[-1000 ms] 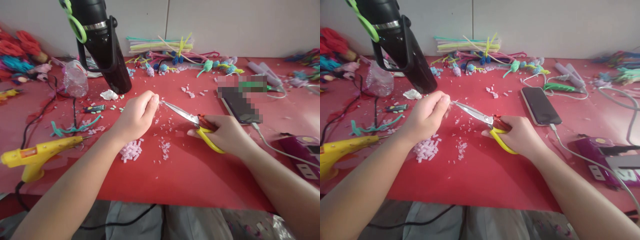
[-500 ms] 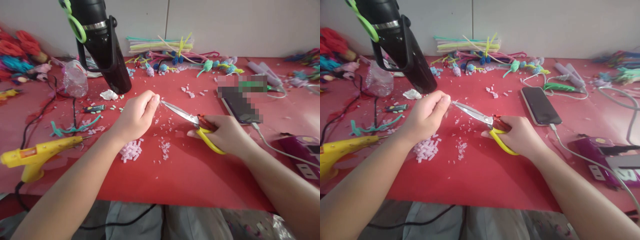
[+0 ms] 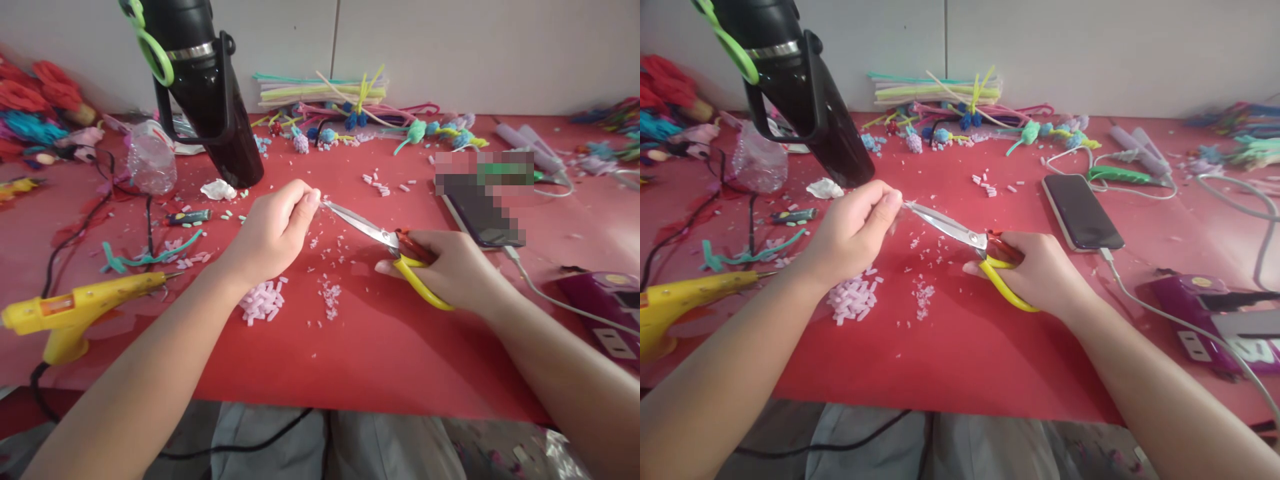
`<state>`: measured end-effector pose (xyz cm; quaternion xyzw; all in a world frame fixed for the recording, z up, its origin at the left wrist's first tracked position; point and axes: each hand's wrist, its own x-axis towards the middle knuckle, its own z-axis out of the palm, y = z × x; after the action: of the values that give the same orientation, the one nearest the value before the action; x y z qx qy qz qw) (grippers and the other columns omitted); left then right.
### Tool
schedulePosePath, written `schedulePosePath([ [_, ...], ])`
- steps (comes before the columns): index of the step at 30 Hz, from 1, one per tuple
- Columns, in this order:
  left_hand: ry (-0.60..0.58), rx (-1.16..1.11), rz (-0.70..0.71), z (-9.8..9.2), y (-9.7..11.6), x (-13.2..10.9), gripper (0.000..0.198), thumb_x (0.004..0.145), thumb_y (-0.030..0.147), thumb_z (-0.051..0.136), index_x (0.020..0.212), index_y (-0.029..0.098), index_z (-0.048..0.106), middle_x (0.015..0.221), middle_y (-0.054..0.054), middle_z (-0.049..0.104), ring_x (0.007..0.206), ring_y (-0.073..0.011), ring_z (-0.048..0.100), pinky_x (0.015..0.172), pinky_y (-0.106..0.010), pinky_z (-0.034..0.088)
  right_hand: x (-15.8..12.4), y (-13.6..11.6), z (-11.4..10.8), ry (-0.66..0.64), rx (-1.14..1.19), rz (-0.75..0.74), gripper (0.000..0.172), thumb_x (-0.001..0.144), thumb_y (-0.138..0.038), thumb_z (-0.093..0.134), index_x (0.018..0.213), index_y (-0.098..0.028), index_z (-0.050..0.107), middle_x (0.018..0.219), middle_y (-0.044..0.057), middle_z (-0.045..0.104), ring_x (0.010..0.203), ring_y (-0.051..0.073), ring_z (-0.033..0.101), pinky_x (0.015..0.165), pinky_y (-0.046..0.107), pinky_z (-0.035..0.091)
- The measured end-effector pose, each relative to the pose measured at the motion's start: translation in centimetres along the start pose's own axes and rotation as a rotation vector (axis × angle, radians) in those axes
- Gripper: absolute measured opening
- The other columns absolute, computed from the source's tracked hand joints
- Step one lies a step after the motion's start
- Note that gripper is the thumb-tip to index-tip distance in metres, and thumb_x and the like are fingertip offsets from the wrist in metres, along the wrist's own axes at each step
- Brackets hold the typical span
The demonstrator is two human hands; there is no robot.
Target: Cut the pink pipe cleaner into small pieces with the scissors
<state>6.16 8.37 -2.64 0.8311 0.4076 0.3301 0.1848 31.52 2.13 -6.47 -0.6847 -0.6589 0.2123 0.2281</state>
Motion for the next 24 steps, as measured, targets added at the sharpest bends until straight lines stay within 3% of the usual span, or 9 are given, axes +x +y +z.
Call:
schedulePosePath([
  [7, -0.008, -0.019, -0.001, 0.03, 0.01, 0.02, 0.036, 0.104, 0.040, 0.039, 0.074, 0.021, 0.046, 0.064, 0.000, 0.052, 0.057, -0.0136, 0.048, 0.055, -0.029, 0.038, 0.11, 0.47, 0.27, 0.013, -0.016, 0.062, 0.068, 0.059, -0.074, 0.074, 0.058, -0.023, 0.029, 0.060, -0.004, 0.021, 0.058, 0.012, 0.021, 0.046, 0.027, 0.020],
  [12, -0.003, -0.022, 0.003, 0.05, -0.18, 0.01, 0.035, 0.103, 0.041, 0.039, 0.076, 0.022, 0.047, 0.064, 0.000, 0.053, 0.057, -0.0135, 0.048, 0.055, -0.030, 0.038, 0.00, 0.21, -0.01, -0.003, 0.010, 0.042, 0.062, 0.062, -0.072, 0.074, 0.060, -0.023, 0.037, 0.060, -0.005, 0.026, 0.058, 0.011, 0.025, 0.047, 0.026, 0.024],
  [24, 0.012, -0.049, -0.004, 0.14, -0.36, -0.05, 0.031, 0.102, 0.040, 0.043, 0.079, 0.022, 0.050, 0.060, 0.001, 0.051, 0.053, -0.0135, 0.048, 0.054, -0.029, 0.039, 0.07, 0.40, 0.21, -0.003, -0.009, 0.047, 0.065, 0.061, -0.071, 0.074, 0.059, -0.023, 0.031, 0.061, -0.004, 0.022, 0.058, 0.011, 0.022, 0.046, 0.027, 0.022],
])
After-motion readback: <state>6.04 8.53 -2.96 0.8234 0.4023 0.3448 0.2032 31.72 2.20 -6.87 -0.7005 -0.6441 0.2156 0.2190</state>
